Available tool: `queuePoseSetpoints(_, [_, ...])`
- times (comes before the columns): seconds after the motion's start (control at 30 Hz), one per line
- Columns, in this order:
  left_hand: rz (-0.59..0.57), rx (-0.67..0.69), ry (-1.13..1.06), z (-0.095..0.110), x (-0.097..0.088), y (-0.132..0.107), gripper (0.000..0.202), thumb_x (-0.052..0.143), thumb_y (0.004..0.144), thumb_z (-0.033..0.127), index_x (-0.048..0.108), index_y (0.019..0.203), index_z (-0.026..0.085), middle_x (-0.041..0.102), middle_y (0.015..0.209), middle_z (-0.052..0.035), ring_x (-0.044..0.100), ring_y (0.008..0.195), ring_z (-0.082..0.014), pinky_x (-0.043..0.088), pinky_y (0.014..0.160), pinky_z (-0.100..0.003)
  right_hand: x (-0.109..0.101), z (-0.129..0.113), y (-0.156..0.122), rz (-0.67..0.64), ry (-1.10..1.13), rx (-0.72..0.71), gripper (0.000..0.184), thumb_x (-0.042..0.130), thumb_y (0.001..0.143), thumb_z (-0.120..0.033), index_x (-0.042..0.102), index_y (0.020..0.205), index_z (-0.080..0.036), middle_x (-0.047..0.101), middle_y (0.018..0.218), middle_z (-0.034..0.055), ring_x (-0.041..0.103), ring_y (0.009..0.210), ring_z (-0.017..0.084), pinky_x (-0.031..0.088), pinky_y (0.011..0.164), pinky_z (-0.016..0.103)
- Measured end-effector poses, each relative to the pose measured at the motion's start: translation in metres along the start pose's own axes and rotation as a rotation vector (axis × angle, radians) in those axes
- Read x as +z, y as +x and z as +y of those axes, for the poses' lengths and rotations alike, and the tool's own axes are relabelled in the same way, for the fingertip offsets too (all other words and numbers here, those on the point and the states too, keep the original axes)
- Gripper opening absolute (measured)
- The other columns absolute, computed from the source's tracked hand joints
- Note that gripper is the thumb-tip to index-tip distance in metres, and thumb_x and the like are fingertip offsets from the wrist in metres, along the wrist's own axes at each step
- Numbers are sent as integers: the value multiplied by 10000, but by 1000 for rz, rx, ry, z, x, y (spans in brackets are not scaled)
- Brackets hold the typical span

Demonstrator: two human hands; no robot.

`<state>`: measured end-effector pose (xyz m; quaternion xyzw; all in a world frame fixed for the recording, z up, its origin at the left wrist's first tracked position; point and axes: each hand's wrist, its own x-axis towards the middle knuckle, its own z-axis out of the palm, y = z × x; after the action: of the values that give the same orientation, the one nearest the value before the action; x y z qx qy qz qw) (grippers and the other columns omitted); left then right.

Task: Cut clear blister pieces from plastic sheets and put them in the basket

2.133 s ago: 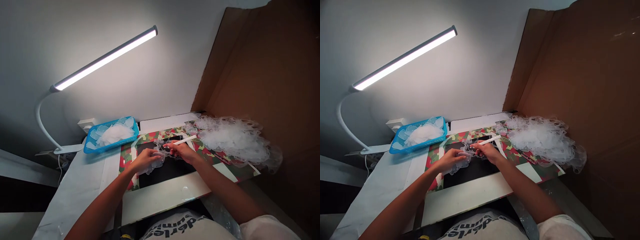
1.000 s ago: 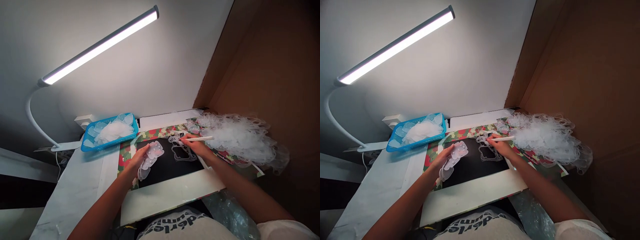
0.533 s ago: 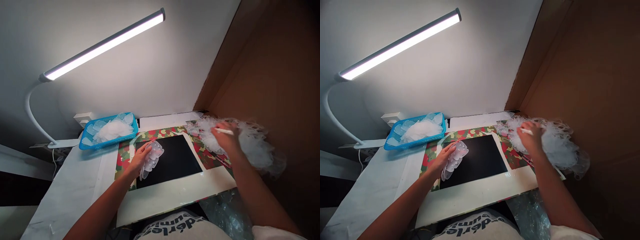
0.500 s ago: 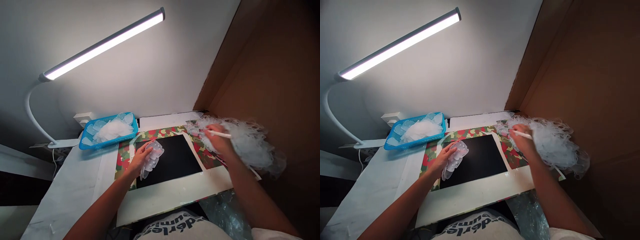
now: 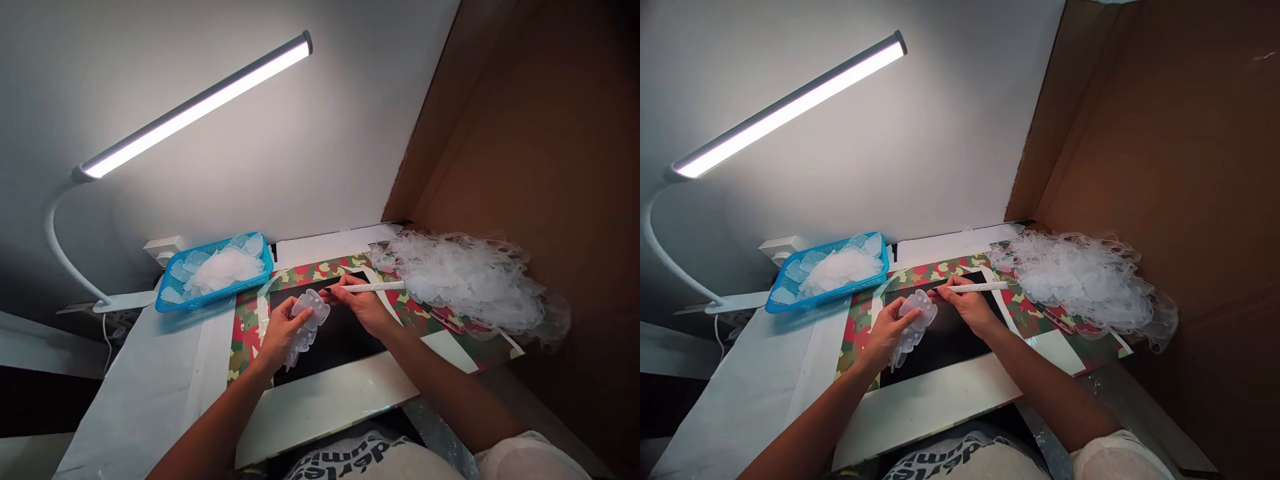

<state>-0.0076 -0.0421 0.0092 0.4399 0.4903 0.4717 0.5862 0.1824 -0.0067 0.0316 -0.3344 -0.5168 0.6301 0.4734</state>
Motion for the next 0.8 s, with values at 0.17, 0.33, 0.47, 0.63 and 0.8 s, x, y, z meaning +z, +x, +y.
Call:
queuePoseSetpoints(0.17, [14, -13, -128, -3, 0, 1, 383, 729, 752, 487, 506, 807, 181, 552, 653, 49, 463, 502, -65, 364, 462, -168, -8, 2, -1, 101, -92, -17, 336, 696, 783, -499, 539, 731, -207, 678, 843, 24, 678, 858, 197, 529, 819, 341])
queuePoseSetpoints(0.33, [81, -39, -168, 2, 5, 0, 432, 743, 709, 532, 536, 849, 179, 566, 634, 50, 443, 461, -57, 350, 439, -172, -17, 15, -3, 93, -139, 42, 356, 703, 770, -518, 539, 717, -206, 673, 797, 16, 656, 789, 173, 531, 796, 336])
queuePoseSetpoints(0.47, [87, -50, -173, 2, 5, 2, 477, 742, 696, 555, 557, 918, 175, 638, 722, 15, 467, 478, -64, 367, 442, -180, -18, 26, -1, 83, -147, 67, 362, 693, 777, -521, 537, 721, -199, 677, 794, 16, 646, 758, 156, 522, 763, 315])
queuePoseSetpoints(0.63, [31, -17, -59, -3, -2, 2, 393, 724, 743, 495, 553, 927, 193, 608, 701, 31, 509, 521, -88, 390, 479, -185, -20, 42, 0, 73, -189, 57, 321, 681, 793, -505, 568, 805, -204, 644, 793, 8, 626, 717, 147, 524, 693, 296])
queuePoseSetpoints(0.8, [-34, 103, 217, 22, -22, 11, 379, 700, 763, 452, 650, 1008, 168, 659, 834, -44, 581, 638, -136, 414, 525, -204, -27, 53, -2, 59, -264, 43, 316, 639, 823, -525, 587, 839, -213, 626, 763, 9, 616, 710, 162, 524, 680, 309])
